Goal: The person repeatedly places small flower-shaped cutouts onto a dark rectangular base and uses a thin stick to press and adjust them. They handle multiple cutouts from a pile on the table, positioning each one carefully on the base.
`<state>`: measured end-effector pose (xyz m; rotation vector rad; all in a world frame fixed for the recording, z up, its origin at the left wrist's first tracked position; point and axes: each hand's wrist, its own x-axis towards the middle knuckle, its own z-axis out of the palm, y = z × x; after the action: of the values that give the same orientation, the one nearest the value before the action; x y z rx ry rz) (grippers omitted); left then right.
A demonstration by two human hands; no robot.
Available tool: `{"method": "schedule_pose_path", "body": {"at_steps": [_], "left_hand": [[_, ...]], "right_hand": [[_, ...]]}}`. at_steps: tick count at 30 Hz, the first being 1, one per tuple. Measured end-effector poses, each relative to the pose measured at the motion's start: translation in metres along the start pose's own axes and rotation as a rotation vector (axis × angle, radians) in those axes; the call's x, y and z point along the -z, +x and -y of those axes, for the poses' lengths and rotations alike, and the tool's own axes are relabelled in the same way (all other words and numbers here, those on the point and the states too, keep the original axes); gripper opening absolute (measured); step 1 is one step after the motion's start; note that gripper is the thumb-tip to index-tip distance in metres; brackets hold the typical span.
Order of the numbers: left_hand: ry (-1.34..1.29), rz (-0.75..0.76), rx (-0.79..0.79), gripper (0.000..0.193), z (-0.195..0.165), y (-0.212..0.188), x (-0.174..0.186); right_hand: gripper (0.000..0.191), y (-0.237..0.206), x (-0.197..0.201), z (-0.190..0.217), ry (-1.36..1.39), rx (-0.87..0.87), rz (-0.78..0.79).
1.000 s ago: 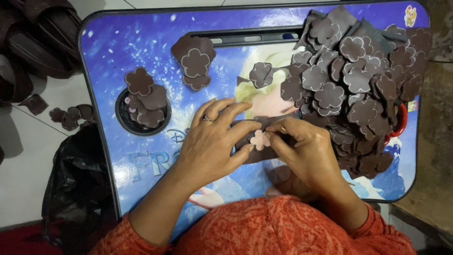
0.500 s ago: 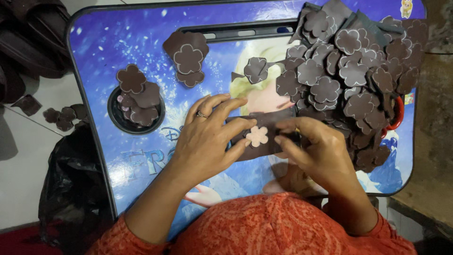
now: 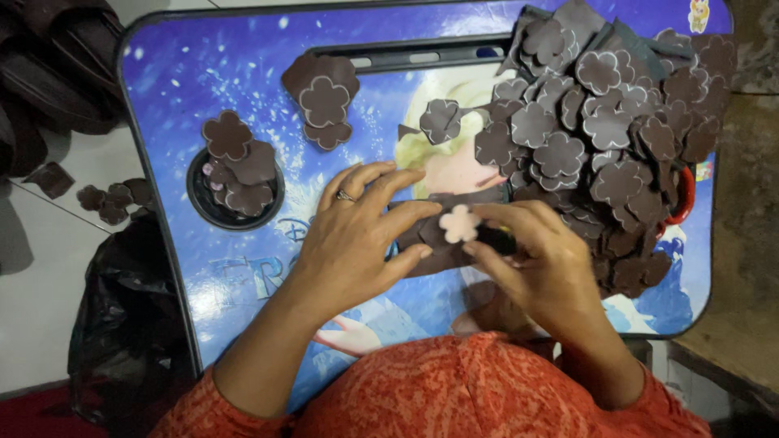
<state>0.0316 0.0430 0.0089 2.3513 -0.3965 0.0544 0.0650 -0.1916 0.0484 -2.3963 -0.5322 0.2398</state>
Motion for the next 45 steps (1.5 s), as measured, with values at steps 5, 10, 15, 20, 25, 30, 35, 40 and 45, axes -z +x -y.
{"method": "schedule_pose_path", "body": {"at_steps": [5,10,15,20,25,30,35,40,45], "left_hand": [[-0.001,-0.076,-0.087,0.060,-0.007,0.001,-0.004],[0.065,-0.071,-0.099,0.051,-0.014,0.001,-0.015],[0.149,-0.120,0.043,0.042,-0.015,0.001,-0.020],[0.058,-0.177,0.139,0.041,-0.009,0.001,-0.006],[0.014,-0.040,-0.001,0.041,0.006,-0.001,0.012],[0.002,-0.048,-0.031,0.038,0.004,-0.002,0.005],[0.005,-0.045,-0.012,0.043,0.000,0.001,-0.003],[-0.027,-0.022,-0.006,0.038,0.004,0.000,0.005],[-0.021,-0.025,-0.026,0.030,0.003,0.000,0.008]], "right_hand": [[0.035,-0.005,0.008,0.000,-0.111,-0.142,-0.077],[0.036,-0.009,0.005,-0.004,-0.132,-0.068,-0.072],[0.036,-0.010,0.000,-0.007,-0.172,-0.055,-0.090],[0.034,-0.010,0.000,-0.007,-0.159,-0.065,-0.082],[0.034,-0.009,0.000,-0.005,-0.194,-0.038,-0.094],[0.033,-0.006,0.001,-0.001,-0.159,-0.030,-0.103],[0.032,-0.006,0.001,0.008,-0.048,-0.109,-0.059],[0.034,-0.003,-0.005,0.015,-0.024,-0.053,-0.036],[0.035,-0.003,-0.014,0.020,-0.113,-0.051,0.013]]}}
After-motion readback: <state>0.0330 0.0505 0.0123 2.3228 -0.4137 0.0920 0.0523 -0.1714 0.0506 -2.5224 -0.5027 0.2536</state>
